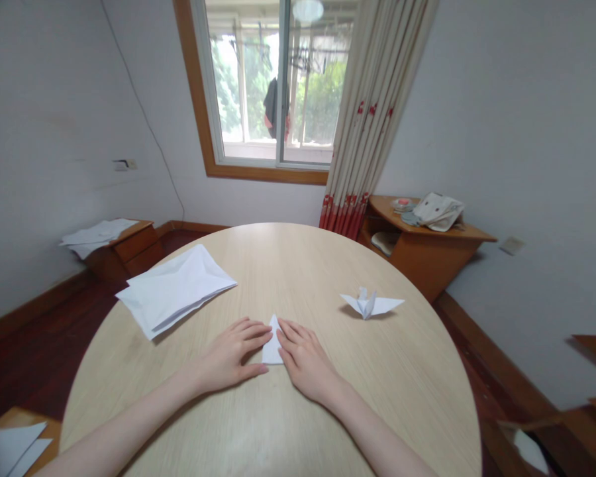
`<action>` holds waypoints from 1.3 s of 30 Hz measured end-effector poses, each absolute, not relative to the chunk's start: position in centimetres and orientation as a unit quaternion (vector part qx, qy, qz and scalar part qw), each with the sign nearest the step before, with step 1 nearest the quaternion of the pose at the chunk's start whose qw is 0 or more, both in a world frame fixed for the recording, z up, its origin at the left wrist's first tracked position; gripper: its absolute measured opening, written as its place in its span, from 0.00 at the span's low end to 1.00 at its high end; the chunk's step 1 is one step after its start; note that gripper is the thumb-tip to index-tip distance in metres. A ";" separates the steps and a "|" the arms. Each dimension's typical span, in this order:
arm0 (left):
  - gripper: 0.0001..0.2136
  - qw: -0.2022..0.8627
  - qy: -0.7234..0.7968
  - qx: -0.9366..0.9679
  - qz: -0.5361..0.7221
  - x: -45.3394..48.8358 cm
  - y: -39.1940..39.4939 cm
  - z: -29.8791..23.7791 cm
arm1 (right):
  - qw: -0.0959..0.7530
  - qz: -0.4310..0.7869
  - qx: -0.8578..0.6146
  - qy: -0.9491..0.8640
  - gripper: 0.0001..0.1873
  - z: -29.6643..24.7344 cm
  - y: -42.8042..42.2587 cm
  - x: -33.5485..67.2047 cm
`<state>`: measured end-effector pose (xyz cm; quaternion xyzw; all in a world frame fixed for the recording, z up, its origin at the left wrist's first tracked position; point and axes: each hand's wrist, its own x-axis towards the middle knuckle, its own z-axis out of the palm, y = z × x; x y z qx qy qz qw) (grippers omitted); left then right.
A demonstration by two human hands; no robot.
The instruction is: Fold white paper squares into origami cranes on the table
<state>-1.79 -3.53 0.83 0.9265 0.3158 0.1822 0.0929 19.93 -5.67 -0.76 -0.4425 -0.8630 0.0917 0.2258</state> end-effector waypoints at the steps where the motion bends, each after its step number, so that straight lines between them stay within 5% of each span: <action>1: 0.24 0.087 0.314 0.929 0.175 -1.8 -3.5 0.9 | 0.233 0.090 -0.442 -0.862 0.21 -0.7 -5.7 19.9; 9: 0.18 0.010 0.303 0.938 0.166 -1.5 -3.3 0.5 | 0.283 0.105 -0.456 -0.837 0.18 -0.8 -5.6 19.9; 16: 0.17 -0.011 0.296 0.936 0.189 -1.5 -3.1 0.2 | 0.336 0.103 -0.497 -0.793 0.06 -0.1 -5.8 19.7; 22: 0.16 -0.048 0.291 0.929 0.223 -1.3 -3.1 -0.3 | 0.288 0.106 -0.500 -0.810 0.20 0.0 -5.9 19.6; 29: 0.17 -0.070 0.299 0.929 0.206 -1.3 -3.3 0.4 | 0.333 0.233 -0.502 -0.764 0.24 -0.1 -5.6 19.9; 35: 0.21 -0.008 0.343 0.913 0.220 -1.4 -3.5 0.5 | 0.393 0.281 -0.487 -0.727 0.23 -0.2 -5.3 20.0; 39: 0.34 0.106 0.367 0.873 0.303 -1.2 -3.8 0.0 | 0.415 0.260 -0.480 -0.728 0.22 -0.3 -5.1 20.0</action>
